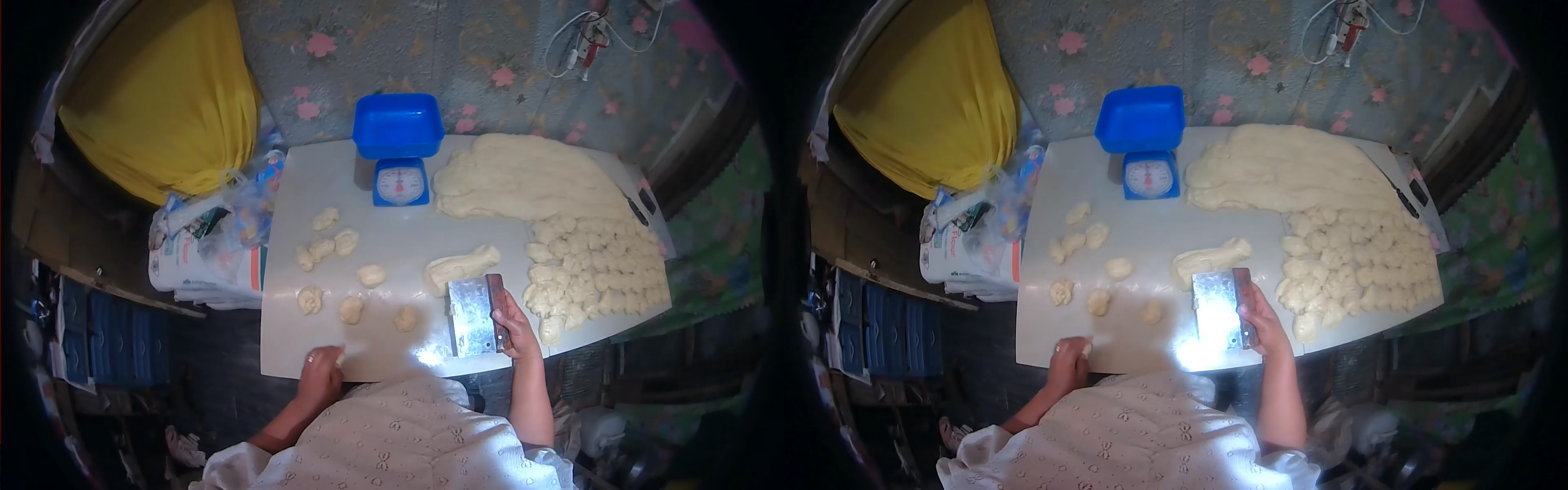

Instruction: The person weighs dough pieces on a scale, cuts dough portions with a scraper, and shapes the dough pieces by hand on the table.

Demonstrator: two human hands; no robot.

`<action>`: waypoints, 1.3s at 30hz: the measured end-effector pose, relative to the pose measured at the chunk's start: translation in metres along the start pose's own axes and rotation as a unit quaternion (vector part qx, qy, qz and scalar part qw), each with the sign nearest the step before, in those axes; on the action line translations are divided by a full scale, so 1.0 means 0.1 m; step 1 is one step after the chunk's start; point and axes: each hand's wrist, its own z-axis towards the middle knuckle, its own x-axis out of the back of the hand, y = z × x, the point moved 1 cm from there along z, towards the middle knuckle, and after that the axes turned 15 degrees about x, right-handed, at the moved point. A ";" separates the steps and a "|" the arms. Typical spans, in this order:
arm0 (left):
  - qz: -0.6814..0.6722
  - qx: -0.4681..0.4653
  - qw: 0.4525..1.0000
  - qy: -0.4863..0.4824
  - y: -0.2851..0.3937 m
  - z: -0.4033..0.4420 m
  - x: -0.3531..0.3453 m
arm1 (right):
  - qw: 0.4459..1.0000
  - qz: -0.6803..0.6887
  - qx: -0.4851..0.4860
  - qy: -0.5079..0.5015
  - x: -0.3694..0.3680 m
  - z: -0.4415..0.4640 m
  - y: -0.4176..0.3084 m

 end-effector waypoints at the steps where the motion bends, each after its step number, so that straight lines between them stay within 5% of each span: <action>1: 0.003 0.022 0.996 0.086 0.07 0.02 0.05 | 1.000 0.000 -0.003 -0.001 -0.01 0.01 -0.01; 6: 0.169 0.019 0.977 0.128 0.42 0.13 -0.12 | 0.998 0.028 -0.037 -0.037 0.05 0.03 0.00; 8: 0.182 -0.187 0.962 -0.084 0.37 0.13 -0.26 | 0.998 0.035 -0.042 -0.035 0.04 0.02 0.01; 12: 0.138 -0.273 0.947 -0.095 0.09 0.21 -0.18 | 0.998 0.033 -0.036 -0.033 0.00 0.03 -0.03; 14: 0.184 -0.126 0.969 -0.102 0.35 0.33 0.02 | 0.999 0.027 -0.029 -0.032 -0.03 0.04 -0.04; 18: 0.122 -0.209 0.964 -0.108 0.72 0.60 -0.20 | 0.998 0.017 -0.050 -0.036 0.07 0.05 0.01; 20: 0.126 -0.208 0.968 0.062 0.82 0.73 -0.32 | 0.998 0.017 -0.048 -0.031 0.08 0.05 0.03; 21: 0.124 -0.209 0.968 0.062 0.82 0.78 -0.34 | 0.998 0.017 -0.047 -0.029 0.08 0.05 0.02; 23: 0.152 -0.075 0.982 0.085 0.80 0.88 -0.35 | 0.999 0.020 -0.035 -0.023 0.00 0.02 -0.02; 30: 0.178 -0.237 0.951 -0.083 0.30 0.25 -0.21 | 0.998 0.010 -0.040 -0.036 0.06 0.00 -0.01; 34: 0.107 -0.228 0.960 -0.119 0.18 0.13 0.07 | 0.999 0.025 -0.028 -0.022 -0.03 0.04 -0.03; 36: 0.047 -0.087 0.987 -0.127 0.29 0.21 0.23 | 0.999 0.024 -0.032 -0.025 0.01 0.04 -0.01; 37: 0.047 -0.088 0.987 -0.126 0.39 0.25 0.32 | 0.999 0.024 -0.031 -0.025 0.00 0.04 -0.02; 39: -0.097 0.033 0.995 0.004 0.59 0.41 0.52 | 0.999 0.032 -0.030 -0.022 -0.04 0.04 -0.04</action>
